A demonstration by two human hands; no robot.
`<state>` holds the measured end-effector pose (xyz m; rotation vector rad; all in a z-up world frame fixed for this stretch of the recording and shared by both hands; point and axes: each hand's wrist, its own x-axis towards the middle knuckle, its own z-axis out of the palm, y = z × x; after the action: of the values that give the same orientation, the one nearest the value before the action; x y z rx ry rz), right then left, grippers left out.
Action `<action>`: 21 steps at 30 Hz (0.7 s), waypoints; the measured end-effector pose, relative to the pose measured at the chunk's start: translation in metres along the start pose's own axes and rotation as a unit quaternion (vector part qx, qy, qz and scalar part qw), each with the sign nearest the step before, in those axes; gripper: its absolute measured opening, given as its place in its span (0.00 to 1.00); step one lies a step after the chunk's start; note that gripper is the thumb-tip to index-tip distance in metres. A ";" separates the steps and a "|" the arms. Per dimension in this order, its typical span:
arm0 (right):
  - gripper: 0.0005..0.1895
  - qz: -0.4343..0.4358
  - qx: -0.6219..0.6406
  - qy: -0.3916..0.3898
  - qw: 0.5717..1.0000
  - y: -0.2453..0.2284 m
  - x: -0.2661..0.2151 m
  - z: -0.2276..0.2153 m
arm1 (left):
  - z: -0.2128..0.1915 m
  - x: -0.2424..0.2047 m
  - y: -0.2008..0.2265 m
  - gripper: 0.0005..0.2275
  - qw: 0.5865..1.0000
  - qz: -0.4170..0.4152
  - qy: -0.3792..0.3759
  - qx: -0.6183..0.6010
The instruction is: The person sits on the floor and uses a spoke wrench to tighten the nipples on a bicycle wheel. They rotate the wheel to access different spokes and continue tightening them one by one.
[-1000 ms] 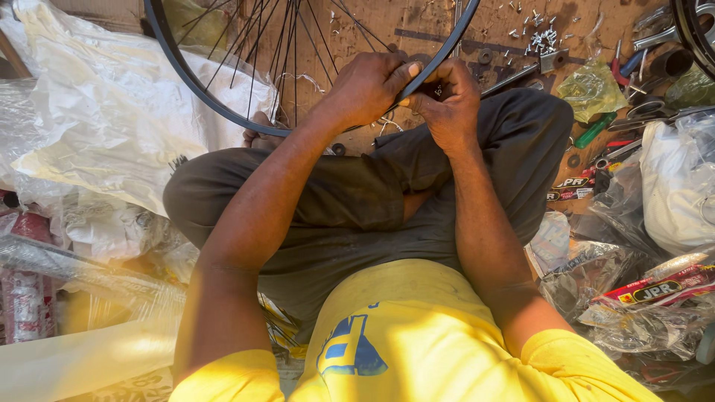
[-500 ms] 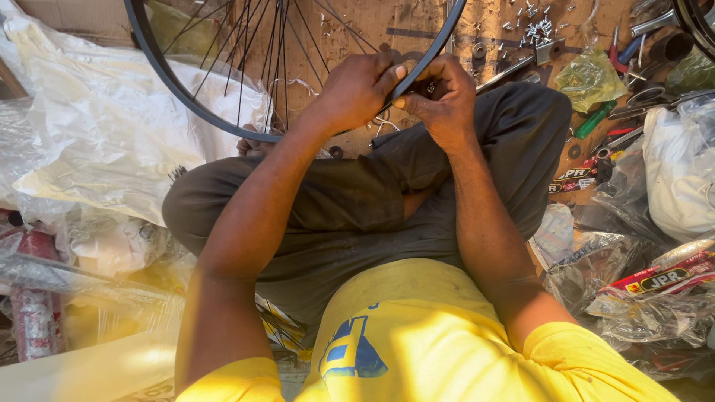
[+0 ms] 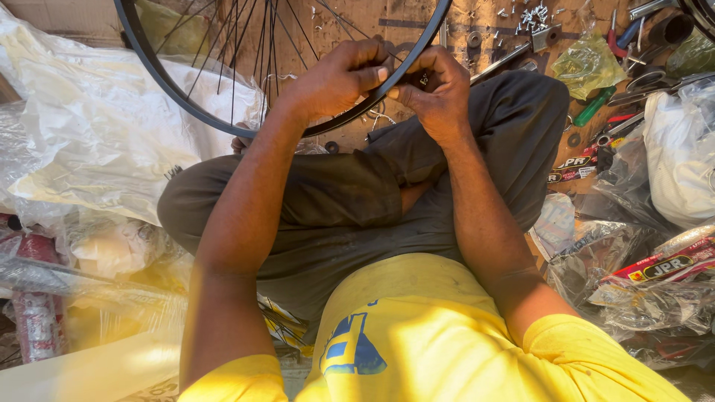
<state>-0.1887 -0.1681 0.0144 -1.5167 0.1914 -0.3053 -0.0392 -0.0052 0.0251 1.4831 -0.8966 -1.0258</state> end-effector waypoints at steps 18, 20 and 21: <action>0.10 0.012 -0.078 -0.022 0.997 -0.001 0.004 -0.003 | -0.017 0.012 -0.042 0.11 0.989 -0.078 0.125 -0.019; 0.08 0.040 -0.156 -0.039 0.986 -0.011 0.007 -0.010 | -0.014 0.015 -0.040 0.11 0.990 -0.055 0.129 0.002; 0.07 0.045 -0.198 -0.043 0.978 -0.016 0.007 -0.013 | -0.012 0.014 -0.039 0.12 0.990 -0.044 0.132 0.012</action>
<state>-0.1876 -0.1825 0.0302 -1.9047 0.2623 -0.1311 -0.0230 -0.0088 -0.0152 1.6465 -0.6620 -0.8596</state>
